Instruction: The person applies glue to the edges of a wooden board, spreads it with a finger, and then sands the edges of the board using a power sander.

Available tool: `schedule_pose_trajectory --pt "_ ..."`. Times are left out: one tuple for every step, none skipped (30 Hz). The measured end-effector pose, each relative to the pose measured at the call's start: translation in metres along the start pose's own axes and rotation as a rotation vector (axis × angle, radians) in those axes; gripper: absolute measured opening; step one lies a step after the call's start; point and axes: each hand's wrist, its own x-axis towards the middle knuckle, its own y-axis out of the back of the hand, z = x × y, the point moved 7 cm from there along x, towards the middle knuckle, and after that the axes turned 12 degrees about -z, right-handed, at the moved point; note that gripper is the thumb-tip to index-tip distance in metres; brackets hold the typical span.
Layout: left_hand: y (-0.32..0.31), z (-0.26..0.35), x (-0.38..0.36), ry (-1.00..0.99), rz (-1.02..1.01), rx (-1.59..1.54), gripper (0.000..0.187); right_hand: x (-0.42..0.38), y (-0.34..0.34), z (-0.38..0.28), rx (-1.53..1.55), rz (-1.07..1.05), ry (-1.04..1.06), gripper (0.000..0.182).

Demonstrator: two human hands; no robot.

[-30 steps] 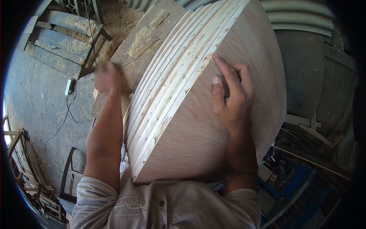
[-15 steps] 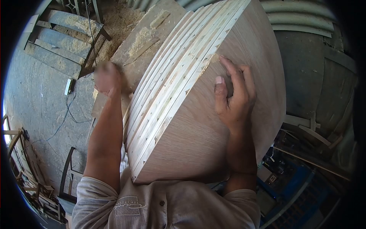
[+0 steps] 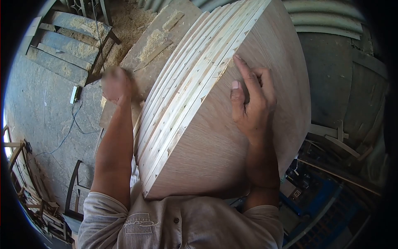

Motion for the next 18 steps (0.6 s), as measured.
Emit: schedule_pose_trajectory --pt "-0.0012 -0.0003 0.0003 0.0 -0.001 0.0 0.055 -0.0004 -0.0005 0.0013 0.006 0.007 -0.004 0.046" --pt "-0.0016 -0.0009 0.0006 -0.002 0.011 0.001 0.055 -0.0004 -0.0005 0.0021 0.012 0.013 -0.007 0.047" --pt "0.0 -0.0003 -0.0001 -0.005 0.023 0.003 0.055 -0.0002 -0.0008 0.002 0.013 0.014 -0.008 0.047" --pt "0.0014 0.0001 -0.0003 -0.005 0.023 0.004 0.055 -0.0001 -0.0002 0.0013 0.015 0.025 -0.001 0.047" --pt "0.0016 0.0003 -0.0004 0.001 0.0 0.004 0.055 -0.0003 0.0007 0.0006 0.017 0.036 0.007 0.047" --pt "0.0013 0.0007 -0.001 0.007 -0.024 0.004 0.056 -0.0006 0.0013 0.0005 0.016 0.036 0.006 0.047" --pt "0.0002 0.0003 -0.001 0.006 -0.026 0.003 0.056 -0.0007 0.0005 0.0005 0.005 0.013 0.002 0.046" --pt "-0.0003 -0.0002 -0.0004 0.003 -0.013 0.002 0.056 -0.0005 -0.0006 0.0004 -0.005 -0.009 -0.001 0.046" --pt "-0.0004 -0.0006 0.0001 -0.001 0.0 0.001 0.056 -0.0004 -0.0009 0.0004 -0.005 -0.01 -0.001 0.046" --pt "-0.001 -0.0012 0.0004 -0.001 0.0 0.001 0.056 -0.0004 -0.0003 0.0005 0.003 0.009 -0.004 0.045" --pt "-0.001 -0.0015 0.0004 -0.005 0.008 0.003 0.056 -0.0005 0.0005 0.0006 0.012 0.027 -0.006 0.045" --pt "-0.0003 -0.001 0.0003 -0.01 0.016 0.005 0.057 -0.0006 0.0008 0.0004 0.011 0.027 -0.005 0.045" --pt "0.0 -0.0011 -0.0001 -0.01 0.015 0.005 0.057 -0.001 0.0001 0.0004 -0.004 0.006 -0.011 0.044" --pt "0.0004 -0.0007 -0.0004 -0.009 0.011 0.003 0.057 -0.0011 -0.0008 0.0005 -0.02 -0.014 -0.017 0.044" --pt "0.0009 0.0 -0.0007 -0.009 0.007 0.001 0.057 -0.0007 -0.0013 0.0004 -0.021 -0.014 -0.017 0.044" --pt "0.0013 0.0002 -0.0014 -0.009 0.007 0.001 0.057 -0.0005 -0.0005 0.0004 -0.01 0.011 -0.015 0.044" --pt "0.0017 0.0007 -0.0018 -0.01 0.006 -0.003 0.057 -0.0005 0.0008 0.0003 0.001 0.037 -0.013 0.044" --pt "0.0019 0.0011 -0.0018 -0.011 0.005 -0.007 0.057 -0.0006 0.0012 0.0003 0.0 0.038 -0.012 0.044"
